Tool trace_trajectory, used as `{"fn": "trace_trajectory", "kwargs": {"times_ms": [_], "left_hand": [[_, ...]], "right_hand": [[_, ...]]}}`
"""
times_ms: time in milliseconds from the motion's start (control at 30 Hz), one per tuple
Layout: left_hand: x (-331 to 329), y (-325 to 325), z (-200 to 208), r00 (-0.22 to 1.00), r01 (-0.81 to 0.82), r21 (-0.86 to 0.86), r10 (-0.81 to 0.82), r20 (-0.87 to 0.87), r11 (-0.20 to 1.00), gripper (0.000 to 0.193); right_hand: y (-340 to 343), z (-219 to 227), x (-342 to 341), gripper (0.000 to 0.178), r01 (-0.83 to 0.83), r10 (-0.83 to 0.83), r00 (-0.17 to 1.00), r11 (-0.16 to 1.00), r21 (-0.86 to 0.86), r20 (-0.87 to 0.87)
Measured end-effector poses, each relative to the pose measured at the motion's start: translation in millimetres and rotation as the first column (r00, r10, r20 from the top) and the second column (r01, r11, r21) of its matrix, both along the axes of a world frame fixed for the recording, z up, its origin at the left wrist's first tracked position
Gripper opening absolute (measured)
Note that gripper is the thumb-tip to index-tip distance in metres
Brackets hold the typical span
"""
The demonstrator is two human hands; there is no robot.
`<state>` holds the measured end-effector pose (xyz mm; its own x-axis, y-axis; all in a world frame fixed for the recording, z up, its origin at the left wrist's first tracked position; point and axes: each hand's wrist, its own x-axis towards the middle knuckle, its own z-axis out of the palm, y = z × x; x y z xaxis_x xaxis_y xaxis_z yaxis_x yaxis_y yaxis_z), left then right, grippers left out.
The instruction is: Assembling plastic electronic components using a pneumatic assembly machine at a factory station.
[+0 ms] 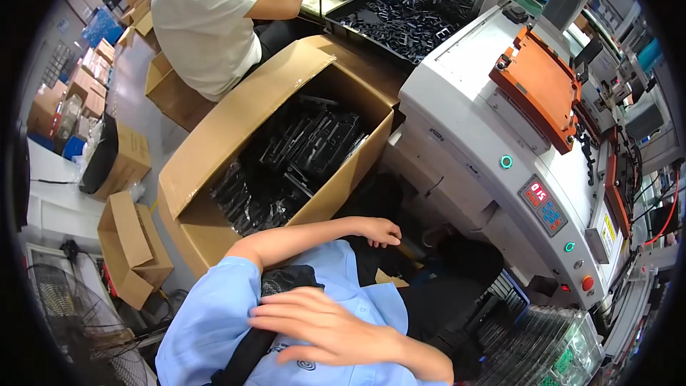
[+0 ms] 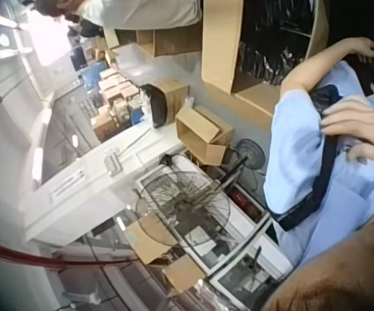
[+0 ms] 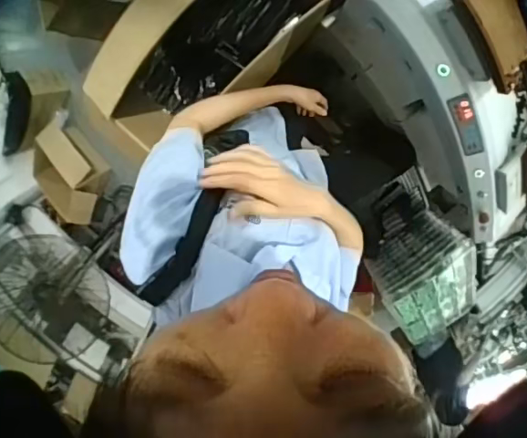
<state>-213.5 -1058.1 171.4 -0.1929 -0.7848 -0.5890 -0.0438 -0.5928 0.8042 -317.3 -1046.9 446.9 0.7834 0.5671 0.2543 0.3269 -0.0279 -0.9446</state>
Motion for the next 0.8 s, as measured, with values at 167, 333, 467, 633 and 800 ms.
{"fn": "trace_trajectory", "kwargs": {"times_ms": [167, 333, 467, 633, 800], "left_hand": [[-7.5, -2.0, -4.7, 0.999, 0.029, 0.003, -0.029, 0.031, 1.0, 0.046], [-7.4, -10.0, -23.5, 0.997, 0.035, 0.043, -0.038, 0.071, 0.998, 0.045], [16.2, -21.9, 2.8, 0.984, 0.049, -0.008, -0.047, 0.175, 0.999, 0.047], [15.4, -4.9, -7.1, 0.992, -0.028, -0.017, 0.03, 0.125, 0.999, 0.051], [28.5, 4.2, 2.2, 0.992, 0.002, 0.043, -0.007, 0.126, 0.999, 0.05]], "right_hand": [[23.5, -2.2, 18.4, 0.033, -0.262, 0.292, 0.941, 0.948, 0.18, -0.17], [32.8, 18.9, 24.3, 0.02, 0.002, 0.074, 0.977, 0.933, 0.359, -0.198], [47.0, 33.9, 33.7, 0.017, -0.038, 0.006, 0.997, 0.916, 0.4, 0.081], [33.8, 38.9, 11.2, 0.033, -0.133, 0.146, 0.989, 0.913, 0.385, -0.005], [43.3, 50.5, -7.4, 0.034, -0.041, 0.034, 0.999, 0.905, 0.424, 0.024]]}}
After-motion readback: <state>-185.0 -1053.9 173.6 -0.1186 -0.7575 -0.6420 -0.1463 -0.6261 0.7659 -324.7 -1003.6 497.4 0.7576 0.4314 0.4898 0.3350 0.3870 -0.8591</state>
